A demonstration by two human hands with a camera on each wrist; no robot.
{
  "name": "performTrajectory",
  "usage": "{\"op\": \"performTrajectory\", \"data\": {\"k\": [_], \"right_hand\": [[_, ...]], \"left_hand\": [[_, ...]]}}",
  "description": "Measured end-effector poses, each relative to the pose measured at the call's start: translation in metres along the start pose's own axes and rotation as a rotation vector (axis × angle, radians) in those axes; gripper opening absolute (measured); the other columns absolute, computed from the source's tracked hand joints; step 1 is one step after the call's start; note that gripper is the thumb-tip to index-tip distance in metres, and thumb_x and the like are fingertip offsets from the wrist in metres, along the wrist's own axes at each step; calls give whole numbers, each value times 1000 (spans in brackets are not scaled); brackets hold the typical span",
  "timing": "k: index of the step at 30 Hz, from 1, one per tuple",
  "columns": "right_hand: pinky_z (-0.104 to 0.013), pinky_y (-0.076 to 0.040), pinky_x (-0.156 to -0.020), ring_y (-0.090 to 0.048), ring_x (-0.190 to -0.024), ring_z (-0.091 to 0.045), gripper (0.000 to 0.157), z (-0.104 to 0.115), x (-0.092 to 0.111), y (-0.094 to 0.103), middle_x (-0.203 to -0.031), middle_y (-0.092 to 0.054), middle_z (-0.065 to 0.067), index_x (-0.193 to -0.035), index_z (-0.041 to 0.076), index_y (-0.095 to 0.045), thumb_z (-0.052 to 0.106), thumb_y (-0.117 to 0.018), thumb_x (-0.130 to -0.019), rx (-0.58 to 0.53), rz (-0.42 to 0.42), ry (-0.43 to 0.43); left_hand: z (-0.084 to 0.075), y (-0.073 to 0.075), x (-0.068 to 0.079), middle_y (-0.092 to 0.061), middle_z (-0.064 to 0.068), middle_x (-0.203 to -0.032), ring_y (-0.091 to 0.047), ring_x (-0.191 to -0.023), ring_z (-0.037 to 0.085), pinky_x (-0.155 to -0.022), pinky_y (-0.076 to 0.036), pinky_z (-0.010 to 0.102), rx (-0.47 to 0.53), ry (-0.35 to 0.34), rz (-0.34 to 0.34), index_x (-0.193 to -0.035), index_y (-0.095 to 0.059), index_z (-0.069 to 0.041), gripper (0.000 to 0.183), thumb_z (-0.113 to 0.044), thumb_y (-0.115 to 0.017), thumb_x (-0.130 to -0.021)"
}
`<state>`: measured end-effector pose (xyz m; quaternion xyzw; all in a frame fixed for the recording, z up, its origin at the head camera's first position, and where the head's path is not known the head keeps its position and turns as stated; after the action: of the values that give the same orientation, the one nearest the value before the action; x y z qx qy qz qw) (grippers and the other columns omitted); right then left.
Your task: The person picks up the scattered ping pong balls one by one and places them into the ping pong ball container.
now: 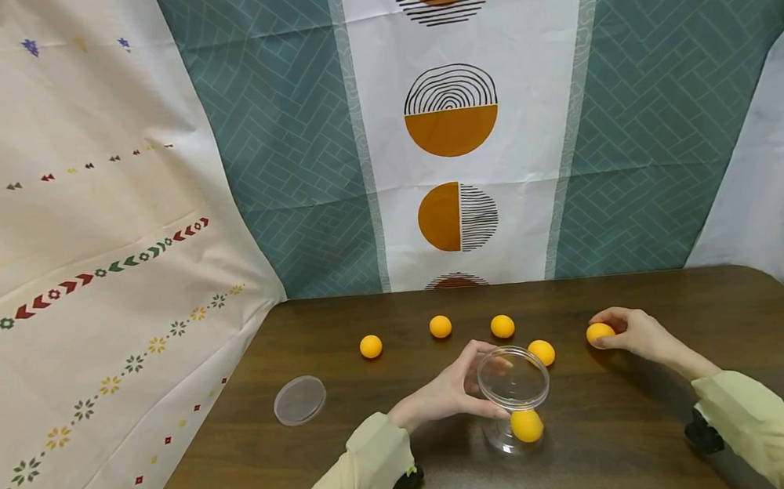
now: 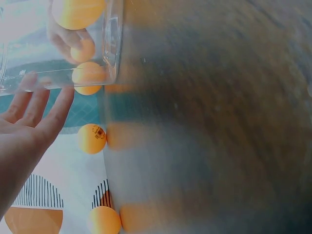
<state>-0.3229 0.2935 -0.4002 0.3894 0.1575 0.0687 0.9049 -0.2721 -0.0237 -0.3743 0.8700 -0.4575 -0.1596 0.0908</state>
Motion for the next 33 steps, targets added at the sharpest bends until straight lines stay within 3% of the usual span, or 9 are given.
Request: {"op": "performTrajectory", "data": {"k": [13,21,24,33], "right_hand": [[-28,-44,-66,-53,-76,-23,33,8,0,-1,-88,-60,-11,-102,-8,-58,10,-71,-77,-20,-6,8],[-29,-44,-67,-54,-76,-22,33,10,0,-1,-88,-61,-10,-102,-7,-58,10,-71,-77,-28,-5,19],[-27,-44,-67,-54,-75,-21,33,11,0,-1,-87,-61,-11,-102,-8,-58,9,-71,-77,-33,-8,25],[-26,-44,-67,-54,-75,-21,33,13,-2,0,-88,-61,-11,-103,-8,-58,8,-71,-77,-34,-12,41]], "left_hand": [[-1,0,0,-46,-4,-124,-41,-115,8,-84,-41,32,-4,-8,2,-128,-28,-12,64,-16,-69,-79],[28,3,-5,-45,-6,-125,-40,-116,10,-85,-41,33,-16,-11,-11,-127,-29,-24,64,-18,-70,-79],[31,3,-6,-45,-6,-125,-40,-116,10,-85,-41,32,-20,-15,-12,-127,-29,-26,64,-21,-70,-78],[25,3,-5,-44,-3,-126,-40,-117,10,-85,-41,33,-28,-12,-1,-129,-27,-25,65,-21,-69,-79]]}}
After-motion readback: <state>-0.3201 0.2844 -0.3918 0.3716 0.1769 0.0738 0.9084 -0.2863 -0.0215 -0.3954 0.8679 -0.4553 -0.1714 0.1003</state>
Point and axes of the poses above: each hand's wrist, its own x-axis away from the middle knuckle, its own y-axis out of the back of the hand, z = x × y, the point moved 3 cm from there along -x, towards the middle knuckle
